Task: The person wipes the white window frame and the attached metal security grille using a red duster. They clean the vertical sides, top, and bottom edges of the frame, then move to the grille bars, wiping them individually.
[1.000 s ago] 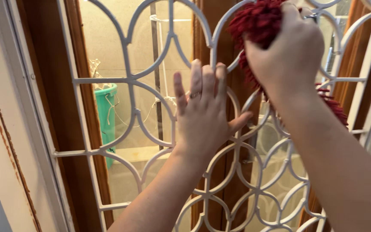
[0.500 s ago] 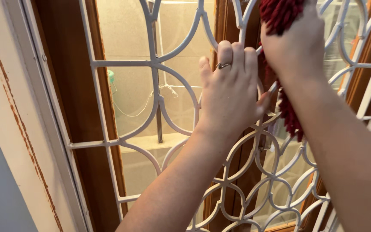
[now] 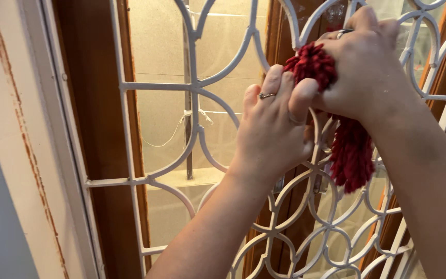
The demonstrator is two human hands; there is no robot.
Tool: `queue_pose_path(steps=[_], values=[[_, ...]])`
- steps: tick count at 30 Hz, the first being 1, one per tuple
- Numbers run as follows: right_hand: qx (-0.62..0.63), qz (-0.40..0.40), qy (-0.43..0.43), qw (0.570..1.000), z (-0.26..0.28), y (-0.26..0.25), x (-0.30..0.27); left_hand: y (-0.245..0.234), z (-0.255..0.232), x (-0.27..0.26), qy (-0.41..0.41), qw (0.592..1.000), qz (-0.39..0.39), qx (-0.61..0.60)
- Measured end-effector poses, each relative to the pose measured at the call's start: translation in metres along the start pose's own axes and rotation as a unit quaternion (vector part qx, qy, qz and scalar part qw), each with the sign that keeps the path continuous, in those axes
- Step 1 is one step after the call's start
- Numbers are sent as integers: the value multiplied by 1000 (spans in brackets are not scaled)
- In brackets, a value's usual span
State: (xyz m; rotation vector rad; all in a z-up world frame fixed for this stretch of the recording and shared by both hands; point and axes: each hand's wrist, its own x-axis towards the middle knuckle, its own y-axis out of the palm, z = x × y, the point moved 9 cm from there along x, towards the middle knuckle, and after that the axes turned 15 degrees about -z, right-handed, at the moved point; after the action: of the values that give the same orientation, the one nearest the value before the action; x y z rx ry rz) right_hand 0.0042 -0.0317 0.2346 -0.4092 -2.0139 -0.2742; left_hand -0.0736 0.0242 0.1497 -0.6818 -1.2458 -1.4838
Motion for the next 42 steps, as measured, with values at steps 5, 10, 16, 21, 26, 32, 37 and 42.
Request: queue_pose_path(steps=[5, 10, 16, 21, 26, 32, 37, 42], values=[[157, -83, -11, 984, 9, -22, -24, 1, 1, 1, -4, 999, 43, 7], [116, -254, 9, 960, -26, -37, -54, -1, -4, 5, 21, 997, 46, 51], [63, -256, 86, 961, -86, -11, -12, 1, -9, 6, 38, 991, 52, 115], [-88, -186, 31, 978, -73, -4, -3, -1, -10, 7, 19, 993, 54, 104], [-104, -32, 63, 992, -116, 29, 18, -2, -13, 10, 11, 994, 45, 100], [81, -147, 8, 986, -123, 20, -13, 1, -11, 8, 2, 993, 48, 105], [98, -234, -41, 966, -113, -5, -40, 5, -12, 6, -7, 990, 54, 127], [28, -339, -80, 937, -70, -34, -38, 8, -24, 7, 20, 980, 30, 193]])
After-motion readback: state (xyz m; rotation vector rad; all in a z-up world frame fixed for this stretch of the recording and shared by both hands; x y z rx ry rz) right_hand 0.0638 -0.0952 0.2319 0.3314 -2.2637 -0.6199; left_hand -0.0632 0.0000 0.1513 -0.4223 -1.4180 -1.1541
